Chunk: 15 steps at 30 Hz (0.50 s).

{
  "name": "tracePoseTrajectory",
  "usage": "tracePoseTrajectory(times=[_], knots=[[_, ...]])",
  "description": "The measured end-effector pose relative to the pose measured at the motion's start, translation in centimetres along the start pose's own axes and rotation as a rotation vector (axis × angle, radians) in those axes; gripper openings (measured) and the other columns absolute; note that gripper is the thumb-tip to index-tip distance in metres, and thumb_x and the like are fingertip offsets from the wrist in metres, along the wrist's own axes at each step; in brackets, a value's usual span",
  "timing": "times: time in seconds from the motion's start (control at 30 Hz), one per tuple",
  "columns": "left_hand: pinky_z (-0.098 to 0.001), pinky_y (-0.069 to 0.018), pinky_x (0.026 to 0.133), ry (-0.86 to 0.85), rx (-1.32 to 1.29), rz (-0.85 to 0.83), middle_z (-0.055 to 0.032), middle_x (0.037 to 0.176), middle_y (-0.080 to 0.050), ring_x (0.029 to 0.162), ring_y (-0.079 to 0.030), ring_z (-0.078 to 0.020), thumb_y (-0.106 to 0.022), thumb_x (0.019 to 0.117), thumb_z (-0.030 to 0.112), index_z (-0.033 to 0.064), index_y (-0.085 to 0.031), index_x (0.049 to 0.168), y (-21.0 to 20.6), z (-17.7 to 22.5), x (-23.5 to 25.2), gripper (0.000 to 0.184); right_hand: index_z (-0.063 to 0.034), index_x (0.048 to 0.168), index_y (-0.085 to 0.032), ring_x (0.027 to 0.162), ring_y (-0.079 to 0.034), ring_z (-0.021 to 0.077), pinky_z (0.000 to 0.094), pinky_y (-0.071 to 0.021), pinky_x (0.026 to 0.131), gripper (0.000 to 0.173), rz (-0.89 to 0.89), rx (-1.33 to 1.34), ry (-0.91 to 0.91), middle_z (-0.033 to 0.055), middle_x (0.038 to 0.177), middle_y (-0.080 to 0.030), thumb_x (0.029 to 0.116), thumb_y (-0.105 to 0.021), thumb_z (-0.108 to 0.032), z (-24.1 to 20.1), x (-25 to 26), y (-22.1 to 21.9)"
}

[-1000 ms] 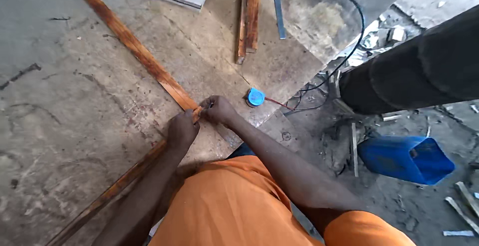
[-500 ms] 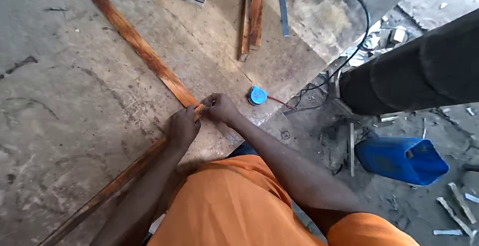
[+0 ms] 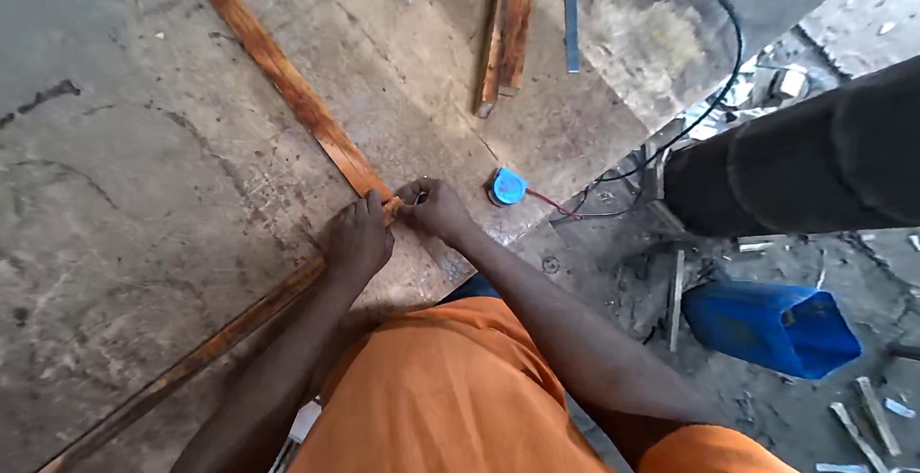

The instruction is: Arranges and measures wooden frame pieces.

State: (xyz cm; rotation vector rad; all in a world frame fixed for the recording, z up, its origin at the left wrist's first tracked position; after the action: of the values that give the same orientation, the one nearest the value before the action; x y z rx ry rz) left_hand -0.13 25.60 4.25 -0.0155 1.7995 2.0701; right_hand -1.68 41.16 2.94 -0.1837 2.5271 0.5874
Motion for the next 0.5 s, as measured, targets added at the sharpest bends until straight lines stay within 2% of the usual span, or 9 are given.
tracePoseTrajectory(times=[0.1, 0.17, 0.3, 0.37, 0.43, 0.5], knots=[[-0.0553, -0.0548, 0.092, 0.0, 0.011, 0.032, -0.0234, 0.122, -0.066, 0.111, -0.066, -0.0405, -0.07, 0.0895, 0.028, 0.0001, -0.043, 0.151, -0.1, 0.0, -0.1, 0.073, -0.0104, 0.107, -0.072, 0.08, -0.071, 0.0215, 0.0482, -0.0597, 0.074, 0.031, 0.003, 0.016, 0.015, 0.0076, 0.092, -0.073, 0.0821, -0.082, -0.025, 0.2, 0.1, -0.1], [-0.0533, -0.0546, 0.092, 0.022, 0.027, 0.067, -0.0215, 0.12, -0.067, 0.109, -0.067, -0.0387, -0.071, 0.089, 0.027, 0.0028, -0.043, 0.152, -0.1, 0.0, -0.1, 0.073, -0.0111, 0.11, -0.071, 0.082, -0.07, 0.0223, 0.0492, -0.0594, 0.076, 0.033, -0.009, -0.001, 0.013, 0.0075, 0.094, -0.073, 0.0824, -0.082, -0.026, 0.0, 0.2, 0.0], [-0.0562, -0.0525, 0.098, 0.121, -0.044, 0.031, -0.0195, 0.128, -0.066, 0.116, -0.066, -0.0378, -0.073, 0.0896, 0.033, 0.0099, -0.037, 0.158, -0.2, -0.9, -0.6, 0.081, -0.0093, 0.112, -0.071, 0.08, -0.07, 0.0223, 0.049, -0.0595, 0.076, 0.032, -0.041, -0.051, 0.062, 0.0084, 0.092, -0.072, 0.085, -0.08, -0.024, -0.6, -0.1, 0.2], [-0.0585, -0.054, 0.094, 0.184, -0.088, -0.031, -0.02, 0.124, -0.068, 0.111, -0.068, -0.0392, -0.074, 0.091, 0.035, 0.0081, -0.047, 0.15, 0.0, -1.8, -1.3, 0.07, -0.0107, 0.113, -0.071, 0.079, -0.07, 0.0206, 0.0468, -0.0603, 0.074, 0.03, -0.056, -0.069, 0.068, 0.0069, 0.092, -0.072, 0.0864, -0.079, -0.024, -0.8, -0.1, 0.3], [-0.0592, -0.0566, 0.086, 0.199, -0.081, -0.082, -0.0189, 0.114, -0.071, 0.101, -0.071, -0.0391, -0.073, 0.0927, 0.038, 0.0084, -0.058, 0.138, 0.2, -2.4, -1.6, 0.056, -0.0095, 0.11, -0.071, 0.077, -0.07, 0.0214, 0.0471, -0.0597, 0.072, 0.029, -0.062, -0.05, 0.066, 0.0081, 0.091, -0.072, 0.0857, -0.08, -0.023, -0.7, 0.2, 0.3], [-0.0596, -0.0558, 0.087, 0.198, -0.084, -0.124, -0.0192, 0.107, -0.072, 0.099, -0.071, -0.0393, -0.073, 0.0933, 0.037, 0.0081, -0.063, 0.13, 0.3, -2.5, -1.7, 0.048, -0.0076, 0.107, -0.07, 0.078, -0.07, 0.0222, 0.0474, -0.0593, 0.074, 0.028, -0.075, -0.023, 0.059, 0.0091, 0.091, -0.072, 0.0847, -0.081, -0.02, -0.5, 0.3, 0.2]])
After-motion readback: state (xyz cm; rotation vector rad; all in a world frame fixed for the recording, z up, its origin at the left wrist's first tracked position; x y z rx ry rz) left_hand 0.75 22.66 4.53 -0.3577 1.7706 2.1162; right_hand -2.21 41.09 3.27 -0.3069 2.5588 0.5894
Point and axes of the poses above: each hand's wrist, its own x-axis towards the middle knuckle, its own y-axis out of the back of the hand, z = x × y, the point moved 4 cm from there along x, towards the middle knuckle
